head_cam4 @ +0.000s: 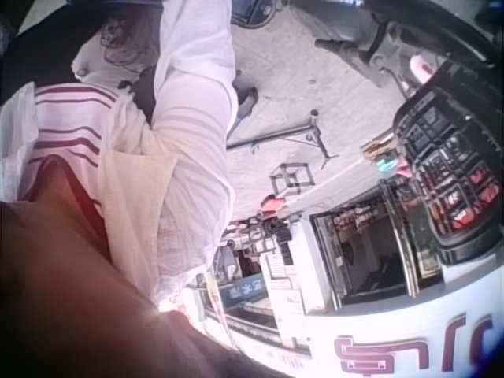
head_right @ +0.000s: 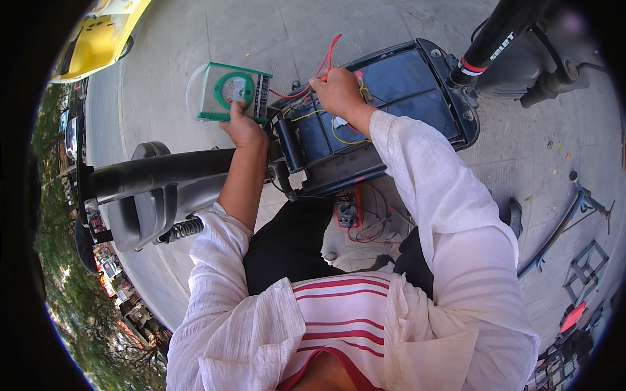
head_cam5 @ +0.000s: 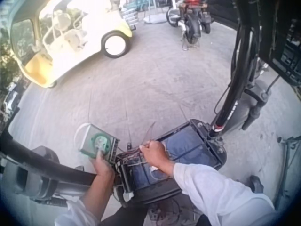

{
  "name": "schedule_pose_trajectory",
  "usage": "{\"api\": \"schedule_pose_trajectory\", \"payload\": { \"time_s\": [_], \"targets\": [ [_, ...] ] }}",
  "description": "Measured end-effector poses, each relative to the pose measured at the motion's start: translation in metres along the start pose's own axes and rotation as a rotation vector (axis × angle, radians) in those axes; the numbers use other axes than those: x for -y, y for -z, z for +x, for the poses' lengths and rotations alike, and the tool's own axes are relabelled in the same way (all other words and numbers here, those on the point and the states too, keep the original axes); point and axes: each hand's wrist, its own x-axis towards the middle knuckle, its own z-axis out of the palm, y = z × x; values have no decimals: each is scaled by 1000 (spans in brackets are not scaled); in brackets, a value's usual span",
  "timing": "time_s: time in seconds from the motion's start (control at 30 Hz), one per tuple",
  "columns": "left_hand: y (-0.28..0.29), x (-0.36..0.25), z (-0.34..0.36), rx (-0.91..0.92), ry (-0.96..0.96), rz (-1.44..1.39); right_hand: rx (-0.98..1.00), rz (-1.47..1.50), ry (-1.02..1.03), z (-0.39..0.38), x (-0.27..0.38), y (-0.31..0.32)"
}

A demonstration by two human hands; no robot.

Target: The person tests an electric scooter battery using a battery tester and a multimeter. They connect the tester leads to the battery terminals, observe the gauge, and then place the cover back on the battery compartment.

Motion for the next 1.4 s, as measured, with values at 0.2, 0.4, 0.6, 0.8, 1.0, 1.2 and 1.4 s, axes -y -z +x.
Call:
{"api": "schedule_pose_trajectory", "payload": {
  "time_s": [0.2, 0.4, 0.6, 0.8, 1.0, 1.2, 1.4],
  "targets": [
    [-1, -2, -2, 13, 1, 22, -7, 19, 12, 2, -6, -2],
    [4, 10, 8, 0, 21, -3, 6, 23, 24, 2, -10, -5],
    [3, 5, 3, 31, -20, 11, 87, -227, 315, -15, 25, -4],
    [2, 2, 3, 49, 9, 25, 113, -366, 510, -17, 29, -15],
    [4, 4, 4, 19, 0, 31, 169, -206, 368, -9, 29, 0],
    [4, 4, 5, 85, -48, 51, 153, -206, 370, -10, 20, 0],
    [12, 11, 4, 192, -106, 153, 183, -161, 346, -12, 26, 2]
  ]
}}
